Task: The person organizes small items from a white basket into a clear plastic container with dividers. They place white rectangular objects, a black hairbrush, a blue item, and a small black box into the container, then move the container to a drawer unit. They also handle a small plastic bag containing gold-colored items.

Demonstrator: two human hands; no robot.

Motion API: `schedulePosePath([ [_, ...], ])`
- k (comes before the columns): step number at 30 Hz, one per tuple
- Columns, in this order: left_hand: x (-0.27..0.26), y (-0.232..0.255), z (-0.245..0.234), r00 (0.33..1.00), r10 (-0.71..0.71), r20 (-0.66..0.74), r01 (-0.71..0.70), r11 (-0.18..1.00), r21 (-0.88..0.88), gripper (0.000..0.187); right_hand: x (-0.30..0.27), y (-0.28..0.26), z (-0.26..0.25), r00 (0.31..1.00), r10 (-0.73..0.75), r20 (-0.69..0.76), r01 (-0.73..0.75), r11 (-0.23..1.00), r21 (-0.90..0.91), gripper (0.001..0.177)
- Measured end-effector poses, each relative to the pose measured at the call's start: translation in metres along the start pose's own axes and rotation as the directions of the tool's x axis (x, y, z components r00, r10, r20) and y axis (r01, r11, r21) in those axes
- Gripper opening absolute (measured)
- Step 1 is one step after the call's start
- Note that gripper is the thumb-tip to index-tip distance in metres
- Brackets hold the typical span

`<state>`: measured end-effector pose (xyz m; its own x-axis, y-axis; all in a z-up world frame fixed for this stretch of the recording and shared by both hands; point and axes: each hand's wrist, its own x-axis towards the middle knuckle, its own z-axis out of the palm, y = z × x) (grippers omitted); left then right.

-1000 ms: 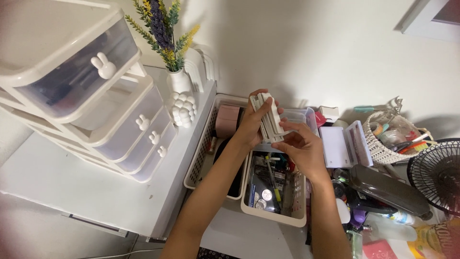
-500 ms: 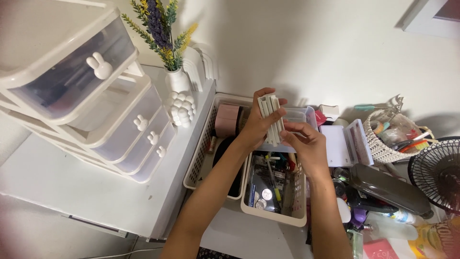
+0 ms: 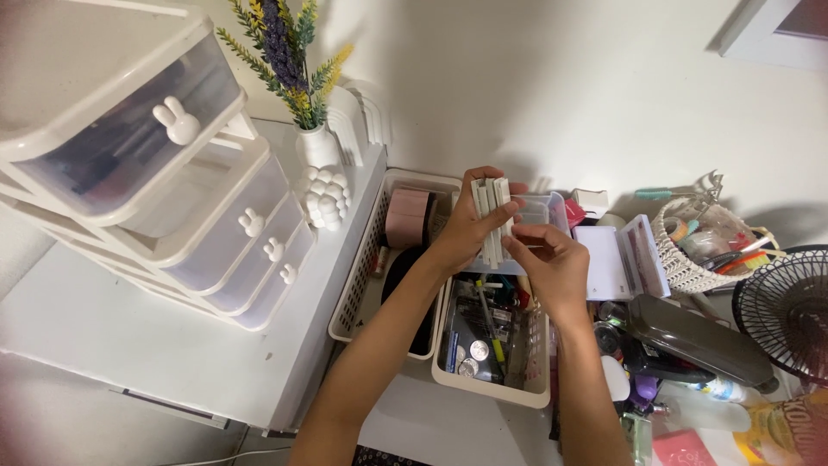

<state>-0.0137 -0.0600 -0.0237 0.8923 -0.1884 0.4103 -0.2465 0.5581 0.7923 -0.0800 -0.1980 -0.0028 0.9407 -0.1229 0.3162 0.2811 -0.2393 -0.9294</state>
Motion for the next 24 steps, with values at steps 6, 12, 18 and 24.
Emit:
schedulePosePath([
  [6,-0.003,0.006,0.007,1.0,0.021,-0.006,-0.021,0.999,-0.025,0.046,0.004,0.017,-0.005,1.0,-0.024,-0.014,0.023,0.998,-0.06,0.025],
  [12,0.0,0.009,0.001,0.996,0.024,-0.088,-0.027,0.999,-0.04,0.049,0.0,0.007,-0.005,0.999,0.009,0.038,-0.009,1.0,-0.019,0.026],
  [18,0.002,0.014,-0.002,0.981,0.079,-0.176,-0.083,0.996,-0.018,0.048,-0.006,-0.019,0.008,0.994,-0.022,0.105,0.011,0.994,0.107,0.045],
  [24,0.009,-0.01,-0.013,0.967,0.221,-0.124,-0.188,0.954,0.234,0.054,-0.007,0.002,0.021,0.998,-0.026,0.065,0.02,0.996,0.092,0.062],
])
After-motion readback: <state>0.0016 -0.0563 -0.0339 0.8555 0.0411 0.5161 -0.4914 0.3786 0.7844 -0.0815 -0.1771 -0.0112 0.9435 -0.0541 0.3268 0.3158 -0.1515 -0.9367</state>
